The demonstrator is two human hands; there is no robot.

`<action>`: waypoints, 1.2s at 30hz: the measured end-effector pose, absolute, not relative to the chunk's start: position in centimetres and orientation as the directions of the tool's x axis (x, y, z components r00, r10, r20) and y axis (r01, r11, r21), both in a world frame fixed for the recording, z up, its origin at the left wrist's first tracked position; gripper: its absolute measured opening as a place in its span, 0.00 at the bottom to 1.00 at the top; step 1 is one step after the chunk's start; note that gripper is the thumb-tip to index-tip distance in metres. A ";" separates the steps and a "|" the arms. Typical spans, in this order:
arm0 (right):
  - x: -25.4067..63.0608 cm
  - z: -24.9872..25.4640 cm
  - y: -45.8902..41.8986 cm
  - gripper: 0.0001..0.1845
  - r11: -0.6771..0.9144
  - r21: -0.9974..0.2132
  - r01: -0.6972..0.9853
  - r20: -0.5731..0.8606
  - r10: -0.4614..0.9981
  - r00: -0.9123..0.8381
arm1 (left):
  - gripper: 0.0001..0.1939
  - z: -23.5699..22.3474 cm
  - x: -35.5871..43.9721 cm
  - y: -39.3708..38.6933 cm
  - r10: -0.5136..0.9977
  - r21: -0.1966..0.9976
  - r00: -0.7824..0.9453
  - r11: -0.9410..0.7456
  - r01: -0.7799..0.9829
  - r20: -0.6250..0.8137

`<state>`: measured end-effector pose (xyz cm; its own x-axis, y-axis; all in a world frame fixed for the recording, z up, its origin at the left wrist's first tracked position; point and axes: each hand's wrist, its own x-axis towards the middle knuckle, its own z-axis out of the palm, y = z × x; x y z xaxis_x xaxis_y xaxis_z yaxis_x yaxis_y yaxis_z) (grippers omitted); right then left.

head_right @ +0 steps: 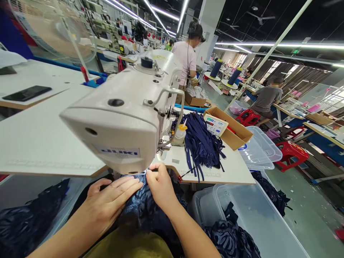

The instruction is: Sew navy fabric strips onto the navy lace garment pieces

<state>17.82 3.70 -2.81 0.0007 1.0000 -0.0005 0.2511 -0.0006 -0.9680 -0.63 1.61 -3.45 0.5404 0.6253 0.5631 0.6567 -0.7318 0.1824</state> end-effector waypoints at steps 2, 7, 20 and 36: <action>18.1 -2.7 4.2 0.06 0.053 -0.948 0.313 0.052 0.999 -0.010 | 0.21 -3.4 -0.1 1.3 0.656 0.195 0.479 -0.685 0.701 0.583; 18.4 -2.1 5.0 0.02 0.081 -0.814 0.575 0.095 0.995 -0.006 | 0.22 -2.3 0.4 0.9 0.663 0.079 0.482 -0.630 0.773 0.572; 18.4 -2.2 5.8 0.08 0.060 -0.747 0.662 0.090 0.996 0.010 | 0.21 -2.6 1.1 1.0 0.708 0.090 0.416 -0.558 0.825 0.572; 18.5 -2.6 6.0 0.08 0.153 -0.711 0.686 0.152 0.986 -0.062 | 0.21 -2.6 1.0 0.9 0.703 0.094 0.404 -0.554 0.827 0.585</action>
